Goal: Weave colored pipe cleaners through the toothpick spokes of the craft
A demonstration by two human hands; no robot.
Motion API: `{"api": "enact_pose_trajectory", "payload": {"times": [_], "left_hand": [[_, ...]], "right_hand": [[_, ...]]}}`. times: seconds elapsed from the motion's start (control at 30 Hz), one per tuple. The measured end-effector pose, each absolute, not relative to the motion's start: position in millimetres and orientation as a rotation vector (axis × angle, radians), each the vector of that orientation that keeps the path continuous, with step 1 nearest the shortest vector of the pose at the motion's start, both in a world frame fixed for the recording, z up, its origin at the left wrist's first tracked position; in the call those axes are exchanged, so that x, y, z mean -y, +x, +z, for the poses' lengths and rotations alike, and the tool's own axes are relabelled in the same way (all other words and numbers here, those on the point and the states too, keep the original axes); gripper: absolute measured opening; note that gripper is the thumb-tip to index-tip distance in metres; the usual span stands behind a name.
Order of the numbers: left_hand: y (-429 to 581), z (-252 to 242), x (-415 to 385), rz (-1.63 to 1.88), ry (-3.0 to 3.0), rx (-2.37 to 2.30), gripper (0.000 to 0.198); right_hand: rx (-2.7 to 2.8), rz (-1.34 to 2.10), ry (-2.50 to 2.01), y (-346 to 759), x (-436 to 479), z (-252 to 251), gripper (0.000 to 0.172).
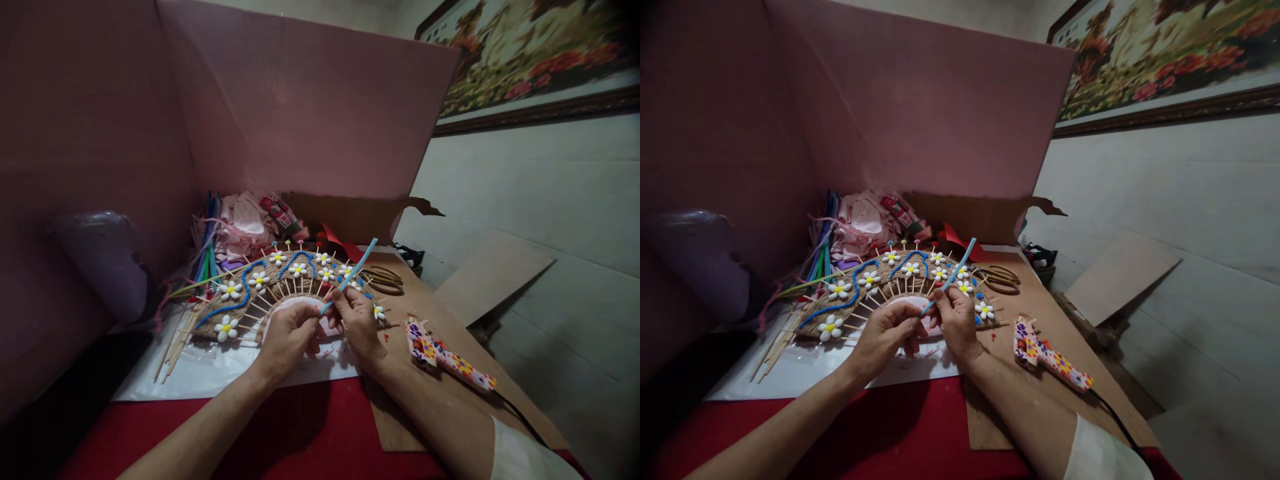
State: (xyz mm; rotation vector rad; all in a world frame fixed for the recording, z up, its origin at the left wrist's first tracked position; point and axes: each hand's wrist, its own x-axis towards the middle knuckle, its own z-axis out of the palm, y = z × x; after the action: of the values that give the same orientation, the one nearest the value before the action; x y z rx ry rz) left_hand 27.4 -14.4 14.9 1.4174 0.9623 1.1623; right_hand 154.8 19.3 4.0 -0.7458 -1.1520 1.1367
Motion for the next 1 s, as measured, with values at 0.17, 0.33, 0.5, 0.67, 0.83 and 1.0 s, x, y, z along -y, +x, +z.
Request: {"api": "enact_pose_trajectory", "payload": {"times": [0.17,0.33,0.5,0.67,0.83,1.0], "left_hand": [[28.3,14.2,12.8,1.169,1.355,-0.962,0.018],[28.2,15.7,10.7,1.137,1.338,-0.955,0.017],[27.5,13.3,10.9,1.128,1.319,-1.008,0.017],[27.5,12.5,11.5,1.092,1.391,-1.071,0.019],[27.6,12.3,10.5,1.134,1.415,-1.031,0.020],[27.4,9.9,11.3,1.111,1.501,-1.098,0.019]], "right_hand": [[1.147,1.115,-0.752,155.2,-17.6,6.1,0.032],[1.168,1.078,-0.785,155.6,-16.1,6.9,0.033],[1.163,1.087,-0.781,156.1,-16.1,6.1,0.033],[1.192,1.064,-0.778,156.5,-17.3,4.2,0.032],[1.274,1.024,-0.789,156.1,-18.0,1.8,0.031],[1.382,0.986,-0.803,156.0,-17.7,1.2,0.029]]}}
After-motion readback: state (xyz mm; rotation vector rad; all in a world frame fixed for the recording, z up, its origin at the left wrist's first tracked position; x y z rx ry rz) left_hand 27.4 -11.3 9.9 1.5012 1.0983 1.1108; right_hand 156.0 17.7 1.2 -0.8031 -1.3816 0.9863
